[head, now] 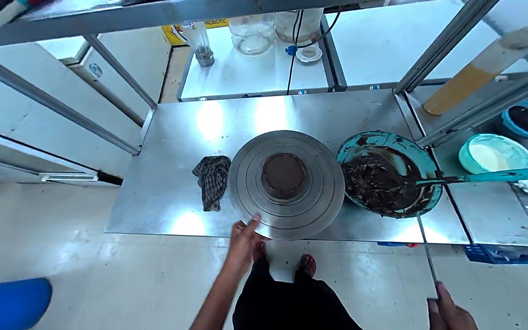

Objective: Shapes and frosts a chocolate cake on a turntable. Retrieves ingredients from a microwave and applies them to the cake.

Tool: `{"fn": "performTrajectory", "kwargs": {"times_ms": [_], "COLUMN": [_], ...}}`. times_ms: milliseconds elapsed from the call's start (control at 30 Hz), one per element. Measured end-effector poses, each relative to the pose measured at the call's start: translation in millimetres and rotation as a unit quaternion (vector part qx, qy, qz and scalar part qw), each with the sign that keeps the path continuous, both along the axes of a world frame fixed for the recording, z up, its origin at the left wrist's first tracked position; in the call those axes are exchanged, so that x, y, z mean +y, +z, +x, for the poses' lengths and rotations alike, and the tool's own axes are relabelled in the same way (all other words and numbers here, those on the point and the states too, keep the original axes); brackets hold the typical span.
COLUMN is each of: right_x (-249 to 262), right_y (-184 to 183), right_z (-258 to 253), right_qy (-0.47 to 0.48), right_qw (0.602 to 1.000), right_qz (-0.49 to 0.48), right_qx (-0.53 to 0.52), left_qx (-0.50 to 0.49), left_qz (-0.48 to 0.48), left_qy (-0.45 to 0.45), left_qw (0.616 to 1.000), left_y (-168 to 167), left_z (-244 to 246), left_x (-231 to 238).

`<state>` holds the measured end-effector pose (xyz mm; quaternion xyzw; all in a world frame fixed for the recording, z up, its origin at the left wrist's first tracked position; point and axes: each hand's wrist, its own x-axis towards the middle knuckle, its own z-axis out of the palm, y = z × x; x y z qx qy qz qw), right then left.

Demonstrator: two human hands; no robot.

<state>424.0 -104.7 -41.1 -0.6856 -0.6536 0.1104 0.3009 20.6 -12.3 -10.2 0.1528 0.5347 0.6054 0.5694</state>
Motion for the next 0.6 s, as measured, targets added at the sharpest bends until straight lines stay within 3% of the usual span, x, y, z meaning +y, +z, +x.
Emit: {"fn": "performTrajectory", "kwargs": {"times_ms": [133, 233, 433, 600], "right_x": [33, 39, 38, 43], "right_y": [15, 15, 6, 5], "right_z": [-18, -27, -32, -26], "right_qy": [0.035, 0.041, 0.042, 0.049], "right_qw": [0.995, 0.991, 0.987, 0.983], "right_qz": [0.039, 0.062, 0.050, 0.023], "right_qx": [0.083, 0.108, 0.147, 0.176], "left_qx": [0.112, 0.089, 0.050, 0.073], "left_qz": [-0.021, -0.024, -0.031, -0.025], "left_qy": [0.098, 0.160, 0.200, 0.207], "left_qw": [0.989, 0.983, 0.978, 0.975], "left_y": [5, 15, 25, 22], "left_z": [-37, -30, 1, 5], "left_x": [43, 58, 52, 52]}}
